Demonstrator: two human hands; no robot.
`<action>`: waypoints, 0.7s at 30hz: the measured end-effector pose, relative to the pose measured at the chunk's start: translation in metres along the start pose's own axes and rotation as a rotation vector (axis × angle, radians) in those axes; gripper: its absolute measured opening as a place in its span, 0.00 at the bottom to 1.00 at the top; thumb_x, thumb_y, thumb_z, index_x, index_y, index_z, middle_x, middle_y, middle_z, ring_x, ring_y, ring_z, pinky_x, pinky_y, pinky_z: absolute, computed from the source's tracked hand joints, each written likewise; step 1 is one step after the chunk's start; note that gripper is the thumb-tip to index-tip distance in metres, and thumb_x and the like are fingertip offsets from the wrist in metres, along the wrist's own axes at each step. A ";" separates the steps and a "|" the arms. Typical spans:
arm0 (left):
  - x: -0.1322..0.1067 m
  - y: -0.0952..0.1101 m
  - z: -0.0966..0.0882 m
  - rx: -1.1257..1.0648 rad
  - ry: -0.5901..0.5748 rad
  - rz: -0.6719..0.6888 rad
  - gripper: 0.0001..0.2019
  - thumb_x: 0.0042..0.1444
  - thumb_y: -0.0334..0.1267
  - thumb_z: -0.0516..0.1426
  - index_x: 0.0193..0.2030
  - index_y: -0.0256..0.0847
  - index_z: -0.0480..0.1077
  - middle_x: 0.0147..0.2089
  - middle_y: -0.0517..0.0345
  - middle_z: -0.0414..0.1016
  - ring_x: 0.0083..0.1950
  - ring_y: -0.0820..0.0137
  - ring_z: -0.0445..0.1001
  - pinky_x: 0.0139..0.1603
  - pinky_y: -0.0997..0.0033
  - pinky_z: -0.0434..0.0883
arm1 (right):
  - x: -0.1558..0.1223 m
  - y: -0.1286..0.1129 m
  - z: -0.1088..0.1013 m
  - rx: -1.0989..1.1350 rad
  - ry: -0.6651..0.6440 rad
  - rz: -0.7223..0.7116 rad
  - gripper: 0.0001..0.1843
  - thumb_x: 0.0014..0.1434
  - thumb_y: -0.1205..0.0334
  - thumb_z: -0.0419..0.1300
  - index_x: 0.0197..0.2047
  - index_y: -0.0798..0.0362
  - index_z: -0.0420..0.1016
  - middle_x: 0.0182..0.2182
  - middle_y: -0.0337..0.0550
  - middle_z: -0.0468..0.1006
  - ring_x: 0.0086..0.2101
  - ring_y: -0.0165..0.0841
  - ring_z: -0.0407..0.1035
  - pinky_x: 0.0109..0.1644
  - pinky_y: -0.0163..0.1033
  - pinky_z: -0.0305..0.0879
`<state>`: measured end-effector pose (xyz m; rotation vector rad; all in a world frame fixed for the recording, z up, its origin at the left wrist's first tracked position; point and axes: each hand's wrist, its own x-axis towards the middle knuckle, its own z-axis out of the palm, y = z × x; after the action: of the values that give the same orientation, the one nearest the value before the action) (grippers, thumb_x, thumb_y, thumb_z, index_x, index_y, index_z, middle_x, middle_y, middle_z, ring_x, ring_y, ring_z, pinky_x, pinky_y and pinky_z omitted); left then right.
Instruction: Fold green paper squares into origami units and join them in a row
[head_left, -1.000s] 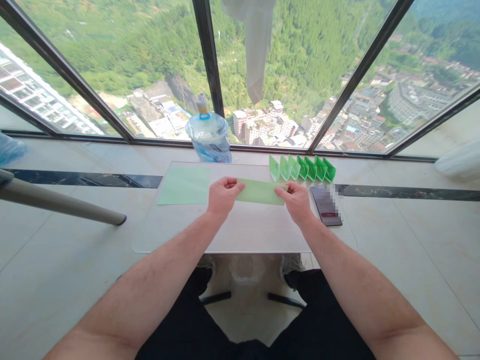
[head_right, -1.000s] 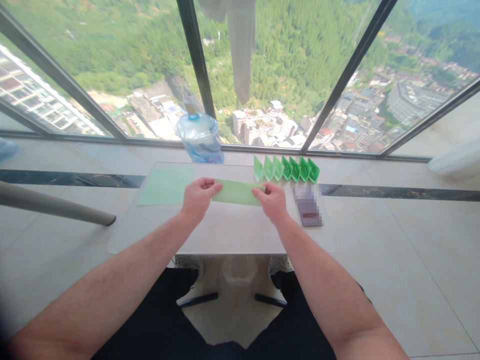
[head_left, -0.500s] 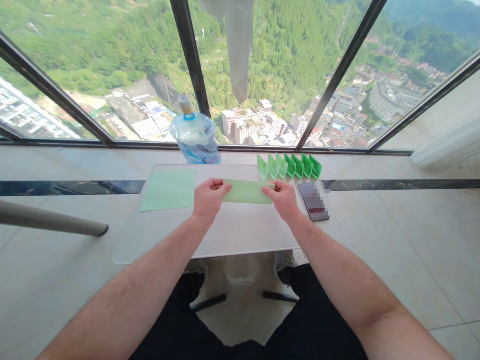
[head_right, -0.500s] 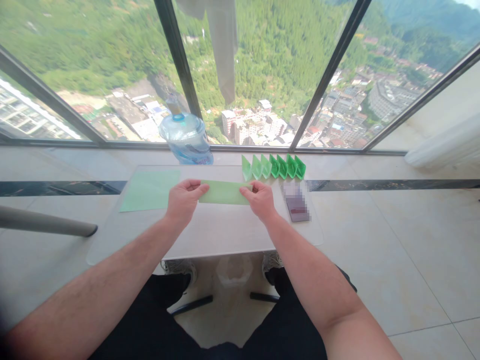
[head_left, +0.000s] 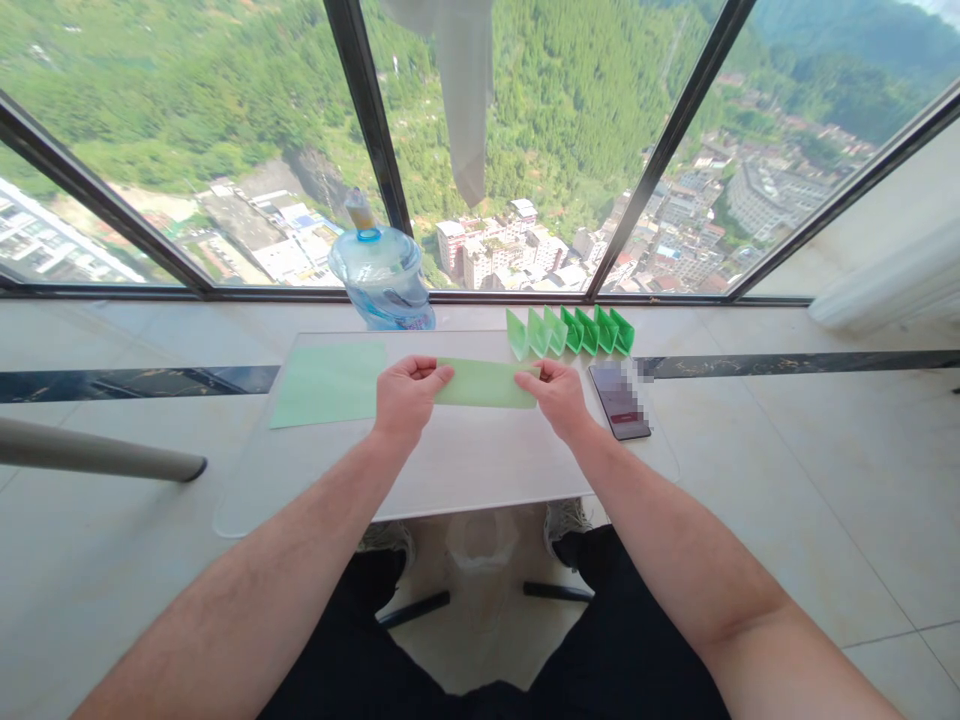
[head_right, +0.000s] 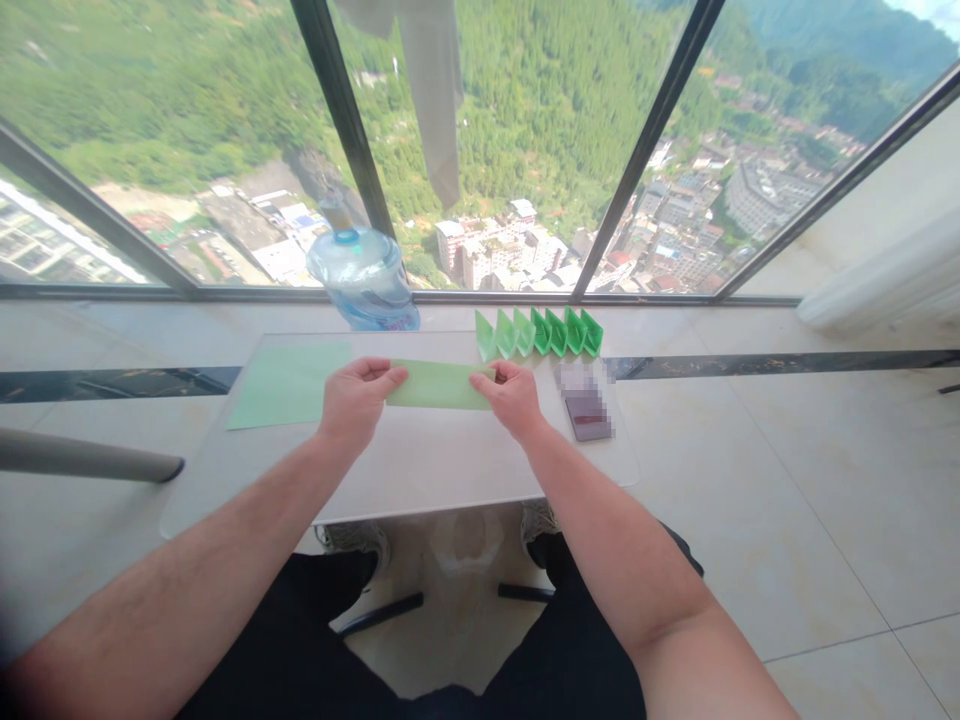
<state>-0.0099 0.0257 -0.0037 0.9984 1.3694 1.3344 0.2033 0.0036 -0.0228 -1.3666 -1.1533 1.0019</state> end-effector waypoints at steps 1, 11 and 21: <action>0.000 0.001 0.000 -0.006 0.003 0.004 0.17 0.36 0.43 0.71 0.31 0.38 0.76 0.28 0.59 0.77 0.31 0.69 0.74 0.37 0.69 0.71 | 0.000 -0.001 0.001 0.016 0.004 -0.001 0.16 0.48 0.50 0.68 0.23 0.51 0.69 0.19 0.31 0.60 0.23 0.26 0.51 0.27 0.35 0.48; 0.009 0.004 -0.007 0.042 -0.075 0.015 0.18 0.35 0.43 0.71 0.33 0.38 0.78 0.28 0.57 0.78 0.30 0.69 0.73 0.33 0.70 0.68 | 0.014 -0.013 -0.012 0.075 0.034 0.005 0.18 0.46 0.52 0.70 0.38 0.52 0.79 0.33 0.41 0.79 0.35 0.32 0.71 0.39 0.37 0.66; -0.010 0.008 0.009 0.293 -0.460 0.066 0.20 0.38 0.48 0.71 0.38 0.41 0.80 0.21 0.61 0.73 0.21 0.73 0.63 0.23 0.73 0.57 | 0.007 -0.040 0.008 -0.268 -0.481 0.007 0.18 0.46 0.48 0.70 0.33 0.54 0.83 0.26 0.39 0.79 0.27 0.29 0.67 0.29 0.33 0.58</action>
<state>0.0005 0.0184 0.0058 1.4550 1.1980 0.8847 0.1922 0.0123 0.0157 -1.3733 -1.6899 1.2563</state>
